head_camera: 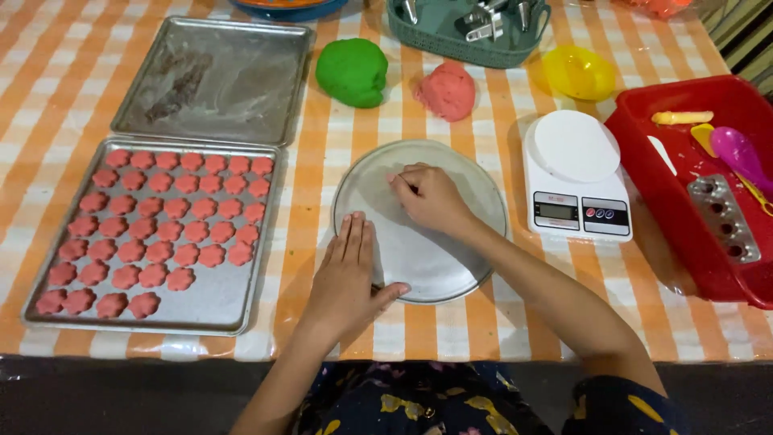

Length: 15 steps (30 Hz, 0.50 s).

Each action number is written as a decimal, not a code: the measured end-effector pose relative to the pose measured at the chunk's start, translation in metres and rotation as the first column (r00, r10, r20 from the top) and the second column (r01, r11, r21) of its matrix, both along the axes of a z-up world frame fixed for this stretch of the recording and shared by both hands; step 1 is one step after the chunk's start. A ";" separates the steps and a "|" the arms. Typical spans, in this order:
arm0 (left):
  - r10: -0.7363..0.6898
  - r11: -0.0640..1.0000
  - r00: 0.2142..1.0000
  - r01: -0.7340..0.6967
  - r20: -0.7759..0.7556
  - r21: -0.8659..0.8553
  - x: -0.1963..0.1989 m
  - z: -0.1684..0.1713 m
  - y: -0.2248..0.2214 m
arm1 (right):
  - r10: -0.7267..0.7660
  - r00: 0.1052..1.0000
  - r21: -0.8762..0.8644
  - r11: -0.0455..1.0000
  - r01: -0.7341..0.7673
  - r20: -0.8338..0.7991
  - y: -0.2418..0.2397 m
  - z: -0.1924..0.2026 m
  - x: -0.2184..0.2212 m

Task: The person weighs small portions of pink dough, rolls them into balls, flattens them using a metal cylinder on a plate, and then uses a small cutter to create flower-shaped pieces which are placed on a tray.

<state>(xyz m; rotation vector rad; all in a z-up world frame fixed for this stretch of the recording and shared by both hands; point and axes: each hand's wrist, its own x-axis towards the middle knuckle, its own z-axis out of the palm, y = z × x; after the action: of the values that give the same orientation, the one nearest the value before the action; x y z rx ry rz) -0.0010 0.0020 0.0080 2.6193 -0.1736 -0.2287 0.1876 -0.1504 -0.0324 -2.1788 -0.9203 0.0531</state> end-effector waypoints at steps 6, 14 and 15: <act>-0.011 1.000 1.000 0.011 -0.014 -0.001 0.000 0.005 0.001 | 0.127 0.991 -0.369 0.924 -0.100 0.050 0.000 0.049 -0.010; -0.028 0.999 0.999 0.028 -0.016 0.027 0.001 0.001 0.003 | 0.161 0.975 -0.433 0.876 -0.213 -0.153 -0.004 0.109 -0.020; -0.031 0.999 0.999 0.032 -0.020 0.037 0.000 -0.001 0.003 | 0.111 0.994 -0.476 0.873 -0.105 -0.017 -0.001 0.119 -0.021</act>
<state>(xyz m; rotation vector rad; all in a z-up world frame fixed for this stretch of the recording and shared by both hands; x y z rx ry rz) -0.0007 0.0053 0.0073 2.6518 -0.2058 -0.2700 0.1663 -0.1513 0.0866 -2.5744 -1.1267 0.3586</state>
